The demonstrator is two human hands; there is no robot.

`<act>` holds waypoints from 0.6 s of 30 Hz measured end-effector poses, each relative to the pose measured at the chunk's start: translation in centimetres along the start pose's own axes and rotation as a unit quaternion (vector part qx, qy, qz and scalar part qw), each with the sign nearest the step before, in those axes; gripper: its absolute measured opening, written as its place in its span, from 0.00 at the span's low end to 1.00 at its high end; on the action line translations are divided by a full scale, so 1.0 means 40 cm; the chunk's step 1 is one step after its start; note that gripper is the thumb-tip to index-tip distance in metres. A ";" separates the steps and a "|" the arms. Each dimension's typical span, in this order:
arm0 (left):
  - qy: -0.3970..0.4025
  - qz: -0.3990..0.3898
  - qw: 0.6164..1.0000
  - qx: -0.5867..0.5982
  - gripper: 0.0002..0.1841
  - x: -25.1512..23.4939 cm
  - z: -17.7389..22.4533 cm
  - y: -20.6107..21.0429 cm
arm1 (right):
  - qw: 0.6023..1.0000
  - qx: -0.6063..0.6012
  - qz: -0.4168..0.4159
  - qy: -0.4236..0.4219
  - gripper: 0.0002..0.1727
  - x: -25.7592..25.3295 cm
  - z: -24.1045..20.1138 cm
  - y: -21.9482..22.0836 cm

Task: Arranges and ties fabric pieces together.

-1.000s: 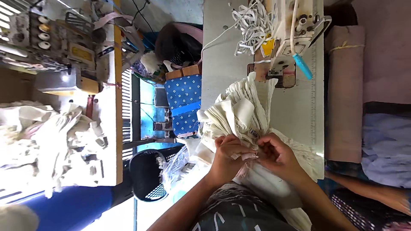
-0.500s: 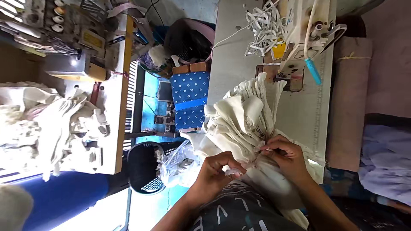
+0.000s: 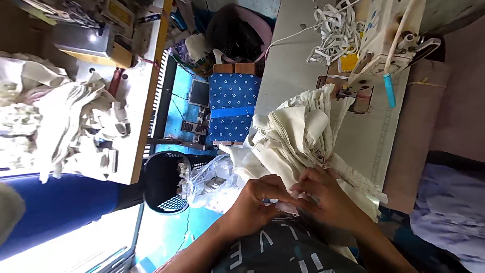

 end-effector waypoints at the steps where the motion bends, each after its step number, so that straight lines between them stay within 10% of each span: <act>1: 0.000 0.010 1.000 0.006 0.07 -0.002 -0.005 0.002 | 1.000 -0.004 0.004 -0.007 0.14 -0.002 0.000 0.004; 6: -0.101 -0.025 0.994 -0.032 0.27 -0.018 -0.067 0.015 | 0.984 -0.156 0.089 0.003 0.12 -0.002 0.036 0.006; 11: -0.088 -0.054 0.971 -0.217 0.08 -0.066 -0.082 0.044 | 0.960 -0.247 0.129 -0.002 0.12 -0.007 0.046 -0.004; 18: -0.069 -0.071 0.980 -0.173 0.10 -0.061 -0.091 0.060 | 0.932 -0.339 0.123 0.018 0.08 -0.004 0.070 -0.007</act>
Point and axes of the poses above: each hand's wrist, its own x-axis away from the middle knuckle, its own y-axis out of the palm, z = x × y, the point moved 3 cm from there along -x, towards the middle knuckle, and after that the axes turned 14 degrees about y, right-handed, at the moved point
